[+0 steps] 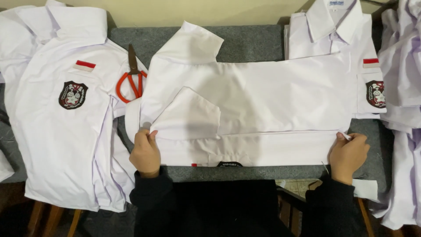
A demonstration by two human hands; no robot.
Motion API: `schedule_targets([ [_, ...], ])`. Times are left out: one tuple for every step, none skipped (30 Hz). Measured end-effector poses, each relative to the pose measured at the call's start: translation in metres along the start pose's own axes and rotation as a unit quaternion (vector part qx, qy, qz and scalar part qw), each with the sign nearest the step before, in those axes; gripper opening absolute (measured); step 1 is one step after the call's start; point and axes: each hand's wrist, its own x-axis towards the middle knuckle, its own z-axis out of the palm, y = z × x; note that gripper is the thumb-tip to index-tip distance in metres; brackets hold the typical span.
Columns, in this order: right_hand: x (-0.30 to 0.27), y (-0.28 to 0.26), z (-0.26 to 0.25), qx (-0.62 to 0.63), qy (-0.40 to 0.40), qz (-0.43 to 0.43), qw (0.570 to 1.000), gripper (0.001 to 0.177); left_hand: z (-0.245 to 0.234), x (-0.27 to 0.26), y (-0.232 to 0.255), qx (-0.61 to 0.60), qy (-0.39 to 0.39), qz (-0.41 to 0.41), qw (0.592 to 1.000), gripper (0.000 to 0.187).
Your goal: Folding white school uniform shirts on a grey work surface.
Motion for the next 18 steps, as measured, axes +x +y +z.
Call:
schedule_targets([
  [0.001,-0.001,0.001,-0.001,0.0,0.0,1.0,0.025,-0.002,0.003,0.003,0.0,-0.001,0.0,1.0,0.024],
  [0.002,-0.001,0.001,-0.009,-0.002,0.007,1.0,0.027,-0.005,0.006,0.005,-0.001,0.003,0.006,1.0,0.024],
  [0.002,-0.002,0.001,-0.018,-0.003,0.014,1.0,0.029,-0.008,0.008,0.008,-0.002,0.006,0.013,1.0,0.024],
  [0.001,-0.005,-0.001,-0.018,-0.003,0.015,1.0,0.029,-0.008,0.008,0.007,-0.003,0.006,0.013,1.0,0.024],
  [0.0,-0.008,-0.003,-0.016,0.0,0.013,1.0,0.029,-0.007,0.009,0.007,0.013,0.013,0.02,1.0,0.028],
  [0.0,-0.012,-0.006,-0.014,0.003,0.012,1.0,0.029,-0.007,0.009,0.007,0.029,0.021,0.026,0.999,0.036],
  [-0.002,-0.013,-0.007,-0.013,0.003,0.011,1.0,0.029,-0.01,0.011,0.008,0.029,0.022,0.026,0.999,0.036],
  [-0.003,-0.013,-0.009,0.0,0.024,-0.02,1.0,0.032,-0.013,0.012,0.009,0.025,-0.001,0.017,1.0,0.039],
  [-0.005,-0.014,-0.01,0.014,0.044,-0.051,0.998,0.035,-0.017,0.013,0.01,0.021,-0.025,0.008,0.999,0.045],
  [-0.008,-0.025,-0.017,0.014,0.045,-0.052,0.998,0.035,-0.025,0.017,0.012,0.021,-0.024,0.007,0.999,0.045],
  [-0.01,-0.036,-0.024,0.019,0.076,-0.069,0.995,0.046,-0.034,0.02,0.014,-0.029,-0.061,-0.001,0.998,0.044],
  [-0.011,-0.045,-0.032,0.023,0.107,-0.088,0.99,0.062,-0.041,0.023,0.018,-0.08,-0.097,-0.009,0.992,0.044],
  [-0.022,-0.082,-0.049,0.022,0.108,-0.089,0.99,0.062,-0.051,0.023,0.033,-0.081,-0.096,-0.011,0.992,0.044],
  [-0.035,-0.119,-0.065,0.07,0.091,-0.09,0.989,0.055,-0.06,0.024,0.049,-0.1,-0.035,0.031,0.994,0.028],
  [-0.046,-0.156,-0.081,0.118,0.074,-0.091,0.986,0.048,-0.069,0.025,0.064,-0.118,0.027,0.073,0.99,0.012],
  [-0.069,-0.168,-0.068,0.118,0.073,-0.089,0.986,0.048,-0.062,0.007,0.078,-0.118,0.025,0.075,0.99,0.012],
  [-0.092,-0.18,-0.055,0.2,-0.01,-0.237,0.951,0.063,-0.056,-0.011,0.091,-0.165,-0.035,0.145,0.975,0.017],
  [-0.114,-0.192,-0.042,0.277,-0.089,-0.377,0.879,0.077,-0.049,-0.03,0.105,-0.21,-0.093,0.214,0.949,0.026],
])
